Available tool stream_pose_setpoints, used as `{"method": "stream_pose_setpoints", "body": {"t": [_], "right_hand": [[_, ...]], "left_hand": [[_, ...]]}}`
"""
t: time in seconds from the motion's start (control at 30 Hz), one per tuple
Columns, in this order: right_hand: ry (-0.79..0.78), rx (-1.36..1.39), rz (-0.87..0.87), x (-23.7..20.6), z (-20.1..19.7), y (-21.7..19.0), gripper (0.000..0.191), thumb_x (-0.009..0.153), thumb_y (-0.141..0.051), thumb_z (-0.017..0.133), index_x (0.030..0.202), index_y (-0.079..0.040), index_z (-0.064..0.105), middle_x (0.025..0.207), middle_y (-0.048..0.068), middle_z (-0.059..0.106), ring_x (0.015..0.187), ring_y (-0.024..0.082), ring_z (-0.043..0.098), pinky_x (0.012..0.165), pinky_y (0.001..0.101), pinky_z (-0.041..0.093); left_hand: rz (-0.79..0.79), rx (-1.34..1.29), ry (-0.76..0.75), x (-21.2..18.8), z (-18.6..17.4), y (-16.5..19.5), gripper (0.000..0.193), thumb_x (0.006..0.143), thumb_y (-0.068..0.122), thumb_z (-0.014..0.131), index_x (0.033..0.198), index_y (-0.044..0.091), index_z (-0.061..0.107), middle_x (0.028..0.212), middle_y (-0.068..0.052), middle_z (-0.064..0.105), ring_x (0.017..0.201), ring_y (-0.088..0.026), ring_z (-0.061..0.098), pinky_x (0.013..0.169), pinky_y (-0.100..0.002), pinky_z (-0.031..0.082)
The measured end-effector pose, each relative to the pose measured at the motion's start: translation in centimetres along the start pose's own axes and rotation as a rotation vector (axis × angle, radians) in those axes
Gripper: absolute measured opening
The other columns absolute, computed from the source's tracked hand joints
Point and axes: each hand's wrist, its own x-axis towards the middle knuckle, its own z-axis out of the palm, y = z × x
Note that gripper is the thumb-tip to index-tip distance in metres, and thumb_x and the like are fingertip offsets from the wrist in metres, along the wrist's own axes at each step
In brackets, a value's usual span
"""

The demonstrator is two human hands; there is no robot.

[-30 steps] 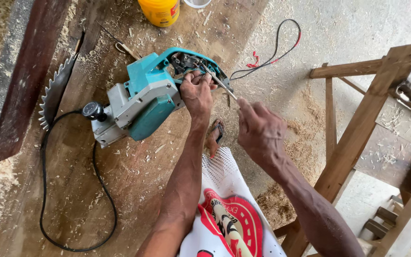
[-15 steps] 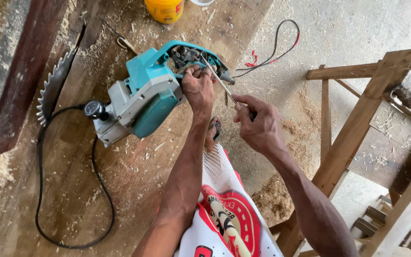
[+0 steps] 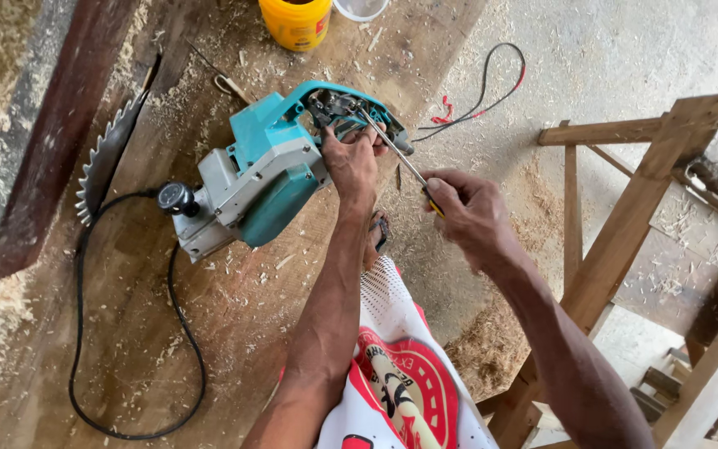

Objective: The person opens the housing of a teal electric planer and uses a screwdriver to adjust internal wiring and components. They repeatedly tighten screws and reposition wires inside the tool's motor housing while standing in a workshop.

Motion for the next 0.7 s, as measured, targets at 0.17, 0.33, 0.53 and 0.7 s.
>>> {"method": "stream_pose_setpoints", "body": {"t": [0.17,0.33,0.53,0.7], "right_hand": [[0.257,-1.011,-0.652,-1.1,0.5,0.6,0.026,0.097,-0.016,0.07,0.123,-0.011,0.075,0.09,0.01,0.073,0.065,0.018,0.061,0.048,0.0313,0.049],[0.092,-0.498,-0.199,-0.1,1.1,0.0,0.028,0.102,-0.018,0.062,0.124,-0.005,0.073,0.082,0.006,0.073,0.061,0.014,0.064,0.049,0.031,0.051],[0.13,-0.462,-0.46,-0.4,0.1,-0.3,0.028,0.098,-0.013,0.067,0.123,-0.005,0.074,0.088,0.009,0.072,0.064,0.012,0.061,0.051,0.0277,0.049],[0.273,-1.007,-0.759,-0.2,0.6,0.5,0.031,0.097,-0.005,0.062,0.125,-0.007,0.073,0.091,0.01,0.072,0.063,0.014,0.058,0.048,0.0287,0.045]], "left_hand": [[0.013,0.024,-0.003,0.2,0.2,-0.1,0.048,0.09,0.0,0.074,0.13,-0.008,0.05,0.092,-0.013,0.078,0.062,-0.013,0.067,0.045,-0.026,0.054],[-0.009,-0.021,-0.008,0.6,0.2,-0.5,0.054,0.09,0.002,0.072,0.136,-0.005,0.044,0.091,-0.012,0.078,0.062,-0.011,0.068,0.046,-0.025,0.054],[-0.049,-0.071,-0.004,1.2,0.3,-0.2,0.06,0.089,0.002,0.072,0.138,-0.007,0.039,0.091,-0.013,0.077,0.061,-0.012,0.067,0.047,-0.026,0.056],[-0.085,0.005,0.037,1.1,0.4,-0.1,0.062,0.087,0.002,0.073,0.139,-0.006,0.041,0.09,-0.014,0.077,0.059,-0.013,0.068,0.045,-0.026,0.055]]}}
